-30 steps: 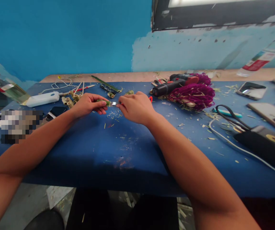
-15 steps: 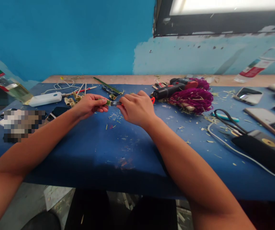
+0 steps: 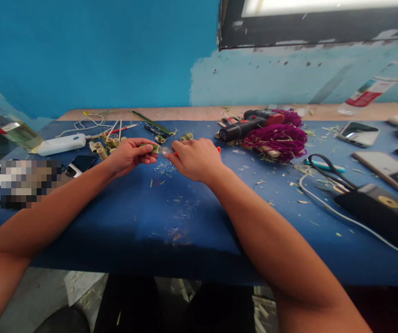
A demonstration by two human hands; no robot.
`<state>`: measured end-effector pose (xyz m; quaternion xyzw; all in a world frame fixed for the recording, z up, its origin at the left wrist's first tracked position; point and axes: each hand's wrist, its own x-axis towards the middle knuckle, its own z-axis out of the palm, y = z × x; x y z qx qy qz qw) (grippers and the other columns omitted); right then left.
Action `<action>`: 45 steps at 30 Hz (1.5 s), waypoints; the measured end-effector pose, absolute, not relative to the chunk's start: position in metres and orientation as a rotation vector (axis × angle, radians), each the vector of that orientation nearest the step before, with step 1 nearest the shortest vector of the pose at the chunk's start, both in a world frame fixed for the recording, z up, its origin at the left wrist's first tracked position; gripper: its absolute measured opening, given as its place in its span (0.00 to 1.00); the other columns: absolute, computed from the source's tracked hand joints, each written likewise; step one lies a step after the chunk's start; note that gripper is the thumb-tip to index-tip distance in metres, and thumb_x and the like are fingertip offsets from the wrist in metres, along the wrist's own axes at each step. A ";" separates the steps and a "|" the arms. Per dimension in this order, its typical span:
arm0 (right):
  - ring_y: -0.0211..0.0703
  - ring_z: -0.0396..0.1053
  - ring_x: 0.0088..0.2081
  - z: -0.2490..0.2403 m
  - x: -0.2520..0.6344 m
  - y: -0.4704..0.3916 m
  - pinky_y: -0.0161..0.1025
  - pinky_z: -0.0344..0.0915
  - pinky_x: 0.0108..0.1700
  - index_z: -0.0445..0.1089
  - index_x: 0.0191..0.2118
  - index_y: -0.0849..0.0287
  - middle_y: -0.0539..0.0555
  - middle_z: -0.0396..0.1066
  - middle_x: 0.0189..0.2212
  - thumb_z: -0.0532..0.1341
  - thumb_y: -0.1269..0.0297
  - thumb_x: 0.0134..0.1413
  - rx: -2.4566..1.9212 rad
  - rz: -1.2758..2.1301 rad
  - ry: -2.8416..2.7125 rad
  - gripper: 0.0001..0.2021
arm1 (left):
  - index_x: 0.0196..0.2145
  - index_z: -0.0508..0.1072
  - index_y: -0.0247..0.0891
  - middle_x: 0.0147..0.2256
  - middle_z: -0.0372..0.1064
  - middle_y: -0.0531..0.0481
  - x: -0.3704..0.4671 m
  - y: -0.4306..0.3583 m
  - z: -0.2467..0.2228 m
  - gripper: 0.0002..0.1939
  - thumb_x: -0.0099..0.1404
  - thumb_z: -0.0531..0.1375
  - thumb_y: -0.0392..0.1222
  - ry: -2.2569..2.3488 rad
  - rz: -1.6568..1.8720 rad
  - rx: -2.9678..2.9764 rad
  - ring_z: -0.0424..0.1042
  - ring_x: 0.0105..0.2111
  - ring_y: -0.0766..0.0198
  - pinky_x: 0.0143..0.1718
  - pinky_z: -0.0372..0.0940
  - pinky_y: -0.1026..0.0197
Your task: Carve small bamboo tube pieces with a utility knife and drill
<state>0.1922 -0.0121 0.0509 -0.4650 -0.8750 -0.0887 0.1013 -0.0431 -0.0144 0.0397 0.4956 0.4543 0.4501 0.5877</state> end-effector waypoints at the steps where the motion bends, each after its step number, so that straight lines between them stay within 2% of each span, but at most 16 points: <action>1: 0.51 0.73 0.36 0.053 0.191 -0.014 0.44 0.46 0.36 0.78 0.49 0.56 0.60 0.83 0.40 0.50 0.44 0.80 -1.408 -0.241 -2.603 0.25 | 0.42 0.84 0.31 0.28 0.82 0.48 -0.044 -0.014 0.039 0.04 0.70 0.73 0.34 1.056 1.056 1.185 0.83 0.27 0.67 0.33 0.77 0.68; 5: 0.51 0.72 0.35 0.057 0.190 -0.015 0.45 0.45 0.35 0.77 0.47 0.56 0.60 0.81 0.38 0.47 0.44 0.81 -1.449 -0.121 -2.680 0.26 | 0.43 0.86 0.31 0.32 0.84 0.46 -0.050 -0.014 0.042 0.12 0.62 0.78 0.38 1.064 1.015 1.375 0.85 0.31 0.63 0.38 0.81 0.64; 9: 0.48 0.70 0.35 0.057 0.193 -0.009 0.44 0.48 0.36 0.72 0.38 0.55 0.57 0.76 0.34 0.49 0.46 0.82 -1.337 0.081 -2.696 0.25 | 0.44 0.86 0.32 0.35 0.86 0.44 -0.055 -0.015 0.045 0.18 0.60 0.79 0.43 1.077 0.961 1.516 0.86 0.33 0.61 0.40 0.82 0.61; 14: 0.42 0.64 0.32 0.059 0.200 -0.003 0.43 0.56 0.39 0.61 0.29 0.54 0.51 0.68 0.28 0.51 0.49 0.80 -1.134 0.570 -2.640 0.24 | 0.44 0.86 0.31 0.34 0.85 0.44 -0.052 -0.020 0.046 0.20 0.60 0.79 0.47 1.057 0.984 1.592 0.86 0.32 0.60 0.37 0.82 0.61; 18: 0.39 0.58 0.27 0.060 0.203 -0.001 0.41 0.59 0.36 0.58 0.27 0.53 0.48 0.61 0.24 0.52 0.44 0.78 -1.114 1.035 -2.459 0.26 | 0.45 0.86 0.31 0.34 0.85 0.44 -0.049 -0.026 0.049 0.21 0.61 0.78 0.49 1.087 1.020 1.602 0.86 0.32 0.59 0.36 0.82 0.61; 21: 0.38 0.55 0.27 0.060 0.203 -0.001 0.41 0.58 0.34 0.57 0.27 0.53 0.47 0.59 0.24 0.52 0.42 0.77 -1.097 1.167 -2.408 0.27 | 0.45 0.86 0.31 0.34 0.85 0.44 -0.047 -0.030 0.052 0.21 0.62 0.78 0.49 1.103 1.048 1.614 0.86 0.31 0.59 0.35 0.81 0.61; 23: 0.39 0.57 0.28 0.060 0.202 -0.002 0.41 0.58 0.35 0.58 0.28 0.53 0.48 0.61 0.25 0.51 0.42 0.78 -1.103 1.048 -2.444 0.26 | 0.45 0.86 0.31 0.33 0.84 0.44 -0.047 -0.029 0.053 0.20 0.63 0.77 0.49 1.114 1.050 1.610 0.86 0.31 0.59 0.34 0.80 0.62; 25: 0.42 0.61 0.30 0.060 0.199 -0.004 0.42 0.57 0.37 0.60 0.29 0.53 0.50 0.65 0.26 0.52 0.45 0.78 -1.155 0.741 -2.492 0.25 | 0.45 0.85 0.32 0.32 0.83 0.45 -0.048 -0.026 0.052 0.19 0.64 0.77 0.49 1.134 1.042 1.577 0.85 0.30 0.60 0.33 0.79 0.63; 28: 0.46 0.66 0.34 0.057 0.195 -0.006 0.43 0.52 0.37 0.67 0.33 0.54 0.53 0.73 0.30 0.56 0.47 0.76 -1.316 0.236 -2.502 0.20 | 0.36 0.83 0.33 0.28 0.82 0.45 -0.049 -0.020 0.050 0.17 0.67 0.76 0.51 1.165 1.017 1.488 0.83 0.26 0.62 0.28 0.75 0.65; 32: 0.49 0.72 0.38 0.051 0.196 -0.006 0.43 0.49 0.38 0.76 0.42 0.54 0.57 0.81 0.40 0.59 0.49 0.74 -1.289 -0.119 -2.511 0.16 | 0.25 0.77 0.34 0.23 0.78 0.44 -0.048 -0.016 0.048 0.26 0.71 0.72 0.58 1.190 0.933 1.383 0.77 0.21 0.67 0.22 0.68 0.68; 35: 0.48 0.73 0.38 0.048 0.198 -0.005 0.44 0.52 0.40 0.78 0.43 0.55 0.57 0.82 0.40 0.58 0.50 0.75 -1.181 -0.242 -2.498 0.17 | 0.23 0.76 0.34 0.21 0.76 0.45 -0.044 -0.017 0.049 0.29 0.74 0.70 0.59 1.194 0.916 1.289 0.73 0.18 0.69 0.20 0.65 0.69; 40: 0.49 0.72 0.38 0.052 0.198 -0.012 0.46 0.53 0.41 0.80 0.44 0.55 0.58 0.81 0.42 0.54 0.51 0.78 -1.151 -0.379 -2.465 0.20 | 0.26 0.76 0.33 0.21 0.75 0.47 -0.039 -0.019 0.051 0.26 0.79 0.66 0.53 1.226 0.927 1.088 0.68 0.17 0.73 0.18 0.61 0.71; 42: 0.48 0.72 0.37 0.055 0.196 -0.016 0.46 0.51 0.39 0.81 0.46 0.55 0.58 0.81 0.43 0.53 0.50 0.78 -1.213 -0.381 -2.492 0.21 | 0.28 0.78 0.33 0.23 0.77 0.47 -0.039 -0.019 0.049 0.22 0.79 0.67 0.49 1.201 0.943 1.080 0.69 0.18 0.74 0.20 0.63 0.71; 45: 0.48 0.69 0.34 0.059 0.194 -0.018 0.45 0.46 0.37 0.80 0.46 0.55 0.58 0.81 0.41 0.51 0.48 0.78 -1.393 -0.269 -2.559 0.23 | 0.36 0.82 0.32 0.28 0.81 0.48 -0.043 -0.018 0.044 0.09 0.71 0.73 0.41 1.097 0.979 1.206 0.76 0.23 0.72 0.28 0.71 0.71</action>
